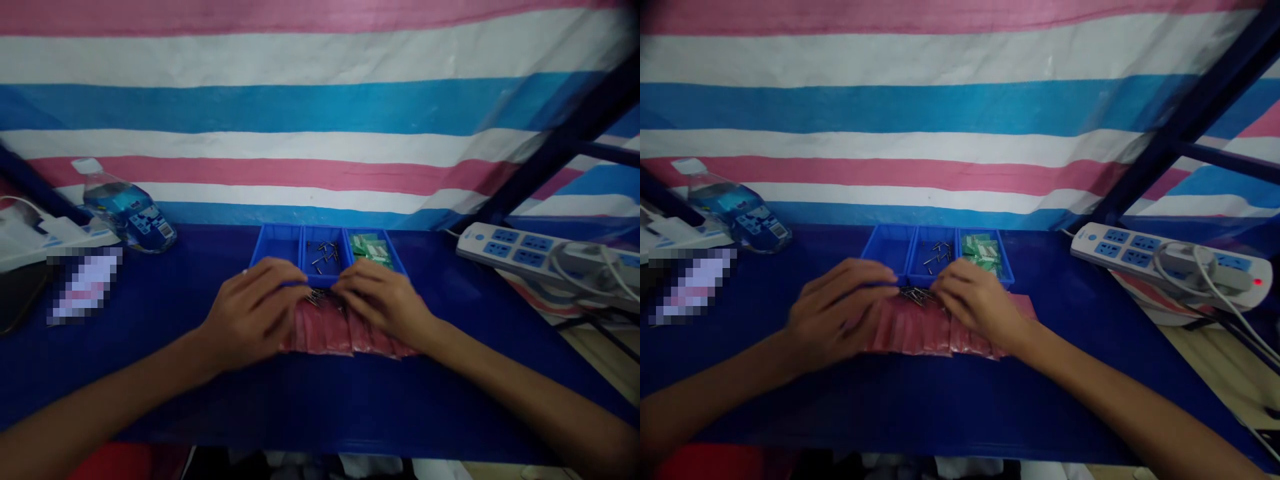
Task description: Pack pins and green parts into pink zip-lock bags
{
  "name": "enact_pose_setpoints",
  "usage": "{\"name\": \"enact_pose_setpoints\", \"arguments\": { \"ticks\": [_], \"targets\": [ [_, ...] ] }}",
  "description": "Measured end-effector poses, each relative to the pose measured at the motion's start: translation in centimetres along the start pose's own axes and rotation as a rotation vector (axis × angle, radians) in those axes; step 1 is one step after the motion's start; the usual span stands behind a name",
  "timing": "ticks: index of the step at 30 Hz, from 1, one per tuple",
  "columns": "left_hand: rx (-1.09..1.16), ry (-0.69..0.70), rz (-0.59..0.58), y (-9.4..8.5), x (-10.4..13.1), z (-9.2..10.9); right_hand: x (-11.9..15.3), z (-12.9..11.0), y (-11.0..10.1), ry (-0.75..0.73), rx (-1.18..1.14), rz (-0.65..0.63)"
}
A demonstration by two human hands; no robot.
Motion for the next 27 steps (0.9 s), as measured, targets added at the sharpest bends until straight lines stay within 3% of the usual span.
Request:
{"name": "enact_pose_setpoints", "arguments": {
  "ticks": [2, 4, 6, 9, 12, 16, 20, 24, 27],
  "targets": [
    [-0.046, -0.033, -0.078, 1.0, -0.3, -2.1, -0.5, 1.0, -2.0, 0.106, 0.034, 0.194],
    [-0.081, -0.076, -0.127, 1.9, -0.3, -4.0, -0.6, 0.9, -2.7, 0.097, 0.105, 0.268],
    [-0.078, -0.107, -0.115, 2.4, 0.0, -5.2, -0.7, -0.1, -1.3, 0.002, 0.148, 0.135],
    [-0.071, -0.109, -0.068, 2.6, 0.5, -5.4, 0.1, -1.2, 3.1, -0.048, 0.212, -0.250],
    [-0.091, -0.079, -0.038, 2.4, 1.1, -4.9, 1.1, -1.4, 5.7, 0.002, 0.276, -0.390],
    [-0.088, -0.062, -0.017, 1.9, 1.7, -4.6, 1.5, -1.3, 6.0, 0.064, 0.212, -0.365],
    [-0.104, -0.057, -0.028, 2.0, 2.0, -4.8, 1.4, -1.0, 4.4, 0.132, 0.025, -0.231],
    [-0.113, -0.057, -0.046, 2.2, 2.2, -5.0, 1.5, 0.3, 2.6, 0.300, -0.167, -0.096],
    [-0.119, -0.056, -0.057, 2.3, 2.3, -5.1, 1.9, 1.5, 2.9, 0.483, -0.401, -0.136]
  ]
}}
Point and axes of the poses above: each hand's wrist, its own x-axis away from the middle knuckle, its own y-axis out of the palm, z = x × y, the point moved 7 cm from there along -x, towards the middle knuckle, and after that the axes turned 11 degrees about x, right-handed, at the moved point
